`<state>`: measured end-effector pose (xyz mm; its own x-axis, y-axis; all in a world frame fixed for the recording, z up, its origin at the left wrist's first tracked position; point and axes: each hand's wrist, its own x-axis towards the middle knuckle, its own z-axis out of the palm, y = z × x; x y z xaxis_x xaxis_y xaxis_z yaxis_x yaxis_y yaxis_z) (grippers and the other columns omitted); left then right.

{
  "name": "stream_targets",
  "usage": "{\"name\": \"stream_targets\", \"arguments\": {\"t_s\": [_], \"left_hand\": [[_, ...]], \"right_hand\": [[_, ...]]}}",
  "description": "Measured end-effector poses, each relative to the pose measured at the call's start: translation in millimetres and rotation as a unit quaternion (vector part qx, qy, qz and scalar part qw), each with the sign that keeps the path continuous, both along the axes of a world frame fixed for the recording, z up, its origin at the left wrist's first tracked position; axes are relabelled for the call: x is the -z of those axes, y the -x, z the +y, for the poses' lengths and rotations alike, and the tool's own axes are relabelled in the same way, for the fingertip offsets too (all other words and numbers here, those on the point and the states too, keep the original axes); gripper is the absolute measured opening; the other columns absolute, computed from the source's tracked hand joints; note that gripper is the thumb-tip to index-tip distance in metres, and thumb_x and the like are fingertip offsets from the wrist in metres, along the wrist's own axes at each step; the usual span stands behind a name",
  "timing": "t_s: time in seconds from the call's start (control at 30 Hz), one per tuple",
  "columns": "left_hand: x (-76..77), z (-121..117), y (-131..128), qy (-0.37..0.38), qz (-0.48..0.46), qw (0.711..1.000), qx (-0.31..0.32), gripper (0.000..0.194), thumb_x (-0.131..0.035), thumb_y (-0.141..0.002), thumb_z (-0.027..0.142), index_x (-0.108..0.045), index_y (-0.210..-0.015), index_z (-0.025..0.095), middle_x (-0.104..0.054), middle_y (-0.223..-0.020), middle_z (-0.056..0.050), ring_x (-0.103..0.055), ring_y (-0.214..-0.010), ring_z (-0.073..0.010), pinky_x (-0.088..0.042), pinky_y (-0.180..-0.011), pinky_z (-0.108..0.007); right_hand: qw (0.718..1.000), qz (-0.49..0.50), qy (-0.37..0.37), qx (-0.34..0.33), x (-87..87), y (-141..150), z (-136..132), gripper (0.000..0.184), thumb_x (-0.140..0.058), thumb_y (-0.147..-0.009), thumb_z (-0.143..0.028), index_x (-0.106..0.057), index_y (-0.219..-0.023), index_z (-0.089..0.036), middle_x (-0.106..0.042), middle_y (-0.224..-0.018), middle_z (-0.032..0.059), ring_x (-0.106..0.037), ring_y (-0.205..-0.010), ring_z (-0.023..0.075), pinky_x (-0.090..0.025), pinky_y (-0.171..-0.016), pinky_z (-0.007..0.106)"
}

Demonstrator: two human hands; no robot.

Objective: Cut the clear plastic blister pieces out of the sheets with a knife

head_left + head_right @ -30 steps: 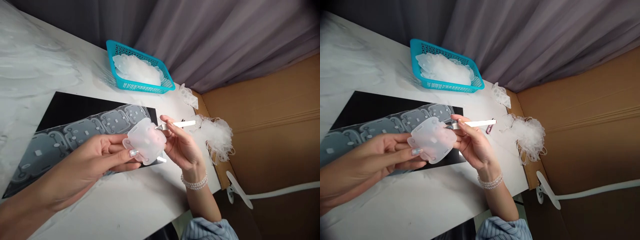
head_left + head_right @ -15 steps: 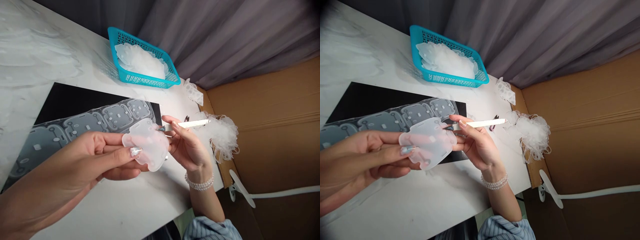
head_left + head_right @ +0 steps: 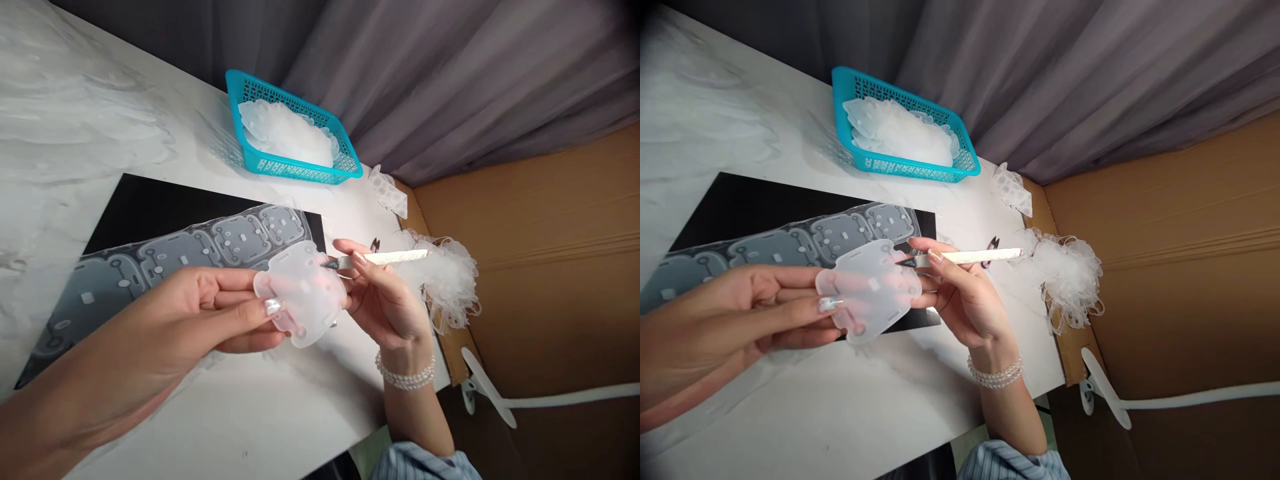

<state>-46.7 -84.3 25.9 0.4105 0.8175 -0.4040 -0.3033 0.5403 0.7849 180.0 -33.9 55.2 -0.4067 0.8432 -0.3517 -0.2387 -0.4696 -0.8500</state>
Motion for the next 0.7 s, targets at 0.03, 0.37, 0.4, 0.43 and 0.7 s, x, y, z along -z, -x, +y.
{"name": "stream_targets", "arguments": {"t_s": [0.03,0.37,0.4,0.43,0.7], "left_hand": [[2.5,0,1,0.006,0.007,1.000,-0.010,0.041,-0.077,-0.079,0.046,-0.077,-0.115,0.027,-0.082,-0.098,-0.005,-0.078,-0.086,-0.0195,-0.065,-0.085,-0.034],[18.3,-2,3,0.124,0.096,0.985,-0.076,0.062,-0.089,-0.060,0.047,-0.076,-0.117,0.027,-0.082,-0.102,-0.005,-0.078,-0.090,-0.0256,-0.066,-0.078,-0.033],[17.7,-2,3,0.128,0.098,0.984,-0.078,0.063,-0.090,-0.059,0.047,-0.076,-0.117,0.026,-0.082,-0.101,-0.005,-0.078,-0.090,-0.0261,-0.066,-0.077,-0.033],[17.2,-1,2,0.128,0.099,0.984,-0.080,0.063,-0.090,-0.058,0.048,-0.076,-0.115,0.026,-0.082,-0.101,-0.005,-0.078,-0.090,-0.0264,-0.067,-0.077,-0.033],[35.5,12,8,0.021,0.152,0.982,-0.108,0.072,-0.075,-0.070,0.065,-0.066,-0.130,0.027,-0.078,-0.120,-0.007,-0.076,-0.104,-0.0273,-0.064,-0.089,-0.036]], "right_hand": [[1.000,-0.002,-0.006,-0.001,-1.2,0,-1,0.019,-0.076,-0.083,-0.032,-0.077,-0.100,-0.026,-0.080,-0.092,0.0008,-0.076,-0.071,0.0133,-0.066,-0.064,0.024],[0.998,-0.029,-0.048,-0.021,-4.8,-4,-7,0.021,-0.071,-0.088,-0.038,-0.076,-0.104,-0.026,-0.079,-0.094,0.0016,-0.078,-0.078,0.0166,-0.067,-0.067,0.030],[0.999,-0.018,-0.045,-0.023,-5.0,-4,-7,0.019,-0.071,-0.088,-0.037,-0.076,-0.104,-0.026,-0.079,-0.096,0.0013,-0.078,-0.077,0.0157,-0.067,-0.068,0.029],[0.999,-0.006,-0.041,-0.025,-5.0,-3,-7,0.018,-0.072,-0.088,-0.036,-0.076,-0.103,-0.026,-0.079,-0.098,0.0010,-0.077,-0.077,0.0150,-0.067,-0.069,0.029],[0.997,-0.034,-0.053,0.033,-1.2,-7,13,0.024,-0.079,-0.082,-0.034,-0.077,-0.103,-0.022,-0.080,-0.096,0.0026,-0.077,-0.080,0.0150,-0.067,-0.073,0.026]]}}
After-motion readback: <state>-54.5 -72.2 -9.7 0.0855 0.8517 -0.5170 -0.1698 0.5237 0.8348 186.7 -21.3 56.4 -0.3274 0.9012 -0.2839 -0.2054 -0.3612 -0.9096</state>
